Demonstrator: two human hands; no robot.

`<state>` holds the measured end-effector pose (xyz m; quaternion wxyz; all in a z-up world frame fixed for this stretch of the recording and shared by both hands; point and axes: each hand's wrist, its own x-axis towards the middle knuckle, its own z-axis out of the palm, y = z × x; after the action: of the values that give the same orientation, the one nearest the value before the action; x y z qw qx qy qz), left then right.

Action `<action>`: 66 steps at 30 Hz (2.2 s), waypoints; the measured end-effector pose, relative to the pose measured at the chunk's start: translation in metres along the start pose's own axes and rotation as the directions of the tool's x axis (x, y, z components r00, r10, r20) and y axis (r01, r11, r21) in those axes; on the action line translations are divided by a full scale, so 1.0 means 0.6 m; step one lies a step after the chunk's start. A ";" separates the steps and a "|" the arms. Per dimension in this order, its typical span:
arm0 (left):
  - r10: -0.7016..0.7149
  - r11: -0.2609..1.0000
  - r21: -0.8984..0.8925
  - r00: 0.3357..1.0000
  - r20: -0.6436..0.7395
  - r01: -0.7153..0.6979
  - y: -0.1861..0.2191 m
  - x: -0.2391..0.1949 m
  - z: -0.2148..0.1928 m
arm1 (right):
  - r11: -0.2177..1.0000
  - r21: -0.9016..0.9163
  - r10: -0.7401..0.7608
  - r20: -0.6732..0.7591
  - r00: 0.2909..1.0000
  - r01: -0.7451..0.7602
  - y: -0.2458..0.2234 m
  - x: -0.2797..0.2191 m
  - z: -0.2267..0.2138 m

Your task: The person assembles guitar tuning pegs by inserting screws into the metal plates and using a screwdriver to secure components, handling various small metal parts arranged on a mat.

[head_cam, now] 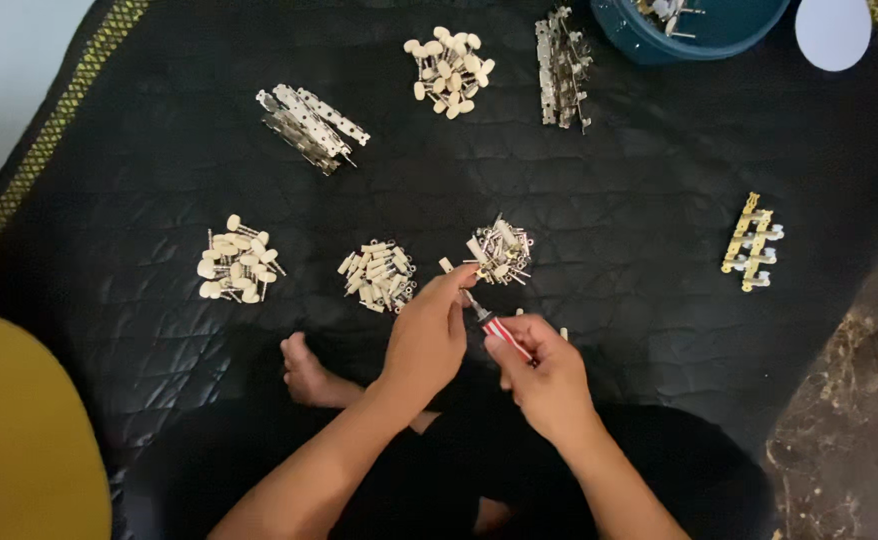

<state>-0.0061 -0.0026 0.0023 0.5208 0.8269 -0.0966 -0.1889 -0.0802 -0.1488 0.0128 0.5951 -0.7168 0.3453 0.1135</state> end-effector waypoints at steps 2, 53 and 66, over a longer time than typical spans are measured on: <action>-0.034 0.997 -0.066 0.999 -0.006 0.033 -0.006 0.003 0.002 | 0.889 -0.358 -0.312 -0.019 0.950 0.285 -0.003 0.003 -0.002; -0.092 0.978 0.189 0.995 0.036 0.084 -0.040 0.001 0.017 | 0.972 -0.031 0.229 0.362 0.904 -0.234 -0.051 0.014 -0.017; -0.447 0.470 -0.795 0.880 0.161 0.384 0.016 0.047 -0.026 | 0.488 -0.868 -0.022 0.092 0.996 0.091 -0.076 0.163 -0.211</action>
<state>0.0261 -0.0041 0.0112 0.7791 0.5018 0.2216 -0.3033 -0.0113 -0.2995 0.0257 0.1667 -0.9256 0.1964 0.2772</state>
